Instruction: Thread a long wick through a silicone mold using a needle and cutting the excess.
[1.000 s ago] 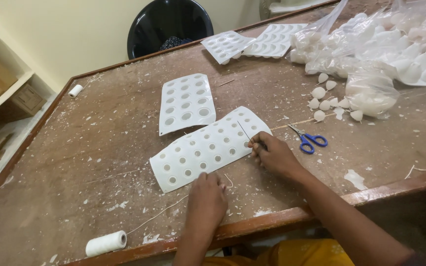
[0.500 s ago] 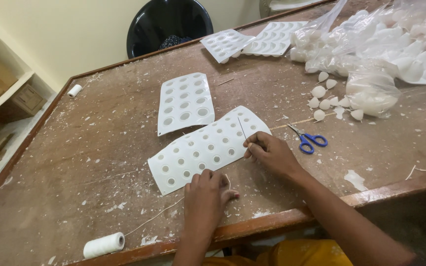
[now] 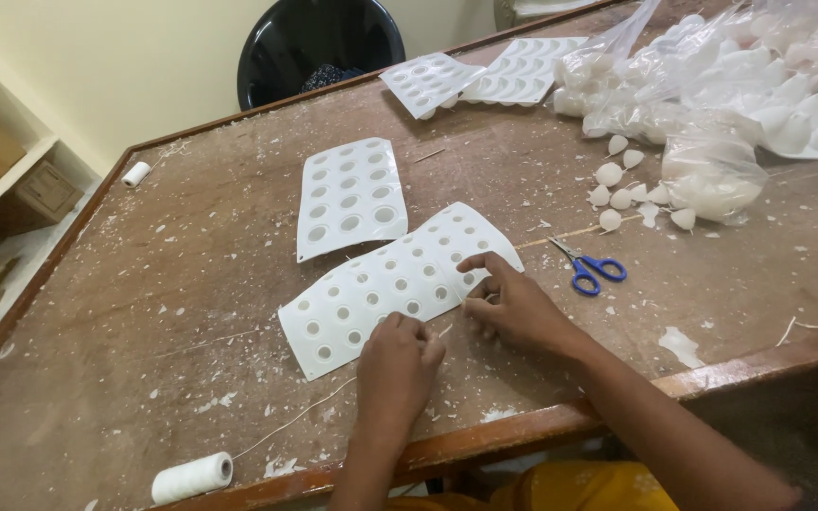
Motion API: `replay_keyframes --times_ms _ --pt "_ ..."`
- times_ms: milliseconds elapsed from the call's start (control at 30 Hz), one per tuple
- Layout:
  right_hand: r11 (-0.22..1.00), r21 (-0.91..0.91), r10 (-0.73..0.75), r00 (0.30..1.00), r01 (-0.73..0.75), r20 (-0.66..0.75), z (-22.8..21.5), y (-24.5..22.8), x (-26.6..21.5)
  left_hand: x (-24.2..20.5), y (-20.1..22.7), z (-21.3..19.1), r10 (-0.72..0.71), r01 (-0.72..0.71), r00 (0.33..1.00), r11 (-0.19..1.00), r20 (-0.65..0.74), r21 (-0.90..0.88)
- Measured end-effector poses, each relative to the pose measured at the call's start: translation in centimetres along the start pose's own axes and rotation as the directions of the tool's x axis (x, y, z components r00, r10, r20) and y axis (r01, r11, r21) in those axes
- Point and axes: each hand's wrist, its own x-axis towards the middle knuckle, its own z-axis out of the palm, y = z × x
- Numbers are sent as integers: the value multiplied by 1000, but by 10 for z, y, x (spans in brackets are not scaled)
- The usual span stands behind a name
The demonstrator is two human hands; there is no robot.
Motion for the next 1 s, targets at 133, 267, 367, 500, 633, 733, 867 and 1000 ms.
replay_keyframes --times_ms 133,267,367,500,633,733,867,1000 --pt "995 -78 -59 997 56 -44 -1 1 1 9 -15 17 125 -195 964 931 -235 -307" --pt "995 -102 -24 997 17 -71 -1 1 -3 4 -21 20 189 -318 920 872 -343 -373" --pt "999 -31 -37 998 35 -60 -1 2 -1 3 -22 17 64 -154 974 890 -216 -429" --pt "987 -150 -64 997 58 -37 -1 0 1 1 -21 16 17 -87 988 887 -156 -453" --pt "968 -232 -94 996 92 4 0 5 4 0 -22 21 100 -185 969 900 -226 -394" --pt "964 -242 -102 994 106 27 0 12 9 -1 -20 20 109 -187 974 885 -200 -426" --pt "975 -200 -93 994 101 52 2 11 7 -1 -13 23 171 -276 947 867 -272 -415" --pt "978 -117 -161 981 173 109 4 15 7 -4 -10 22 116 -263 938 852 -327 -453"
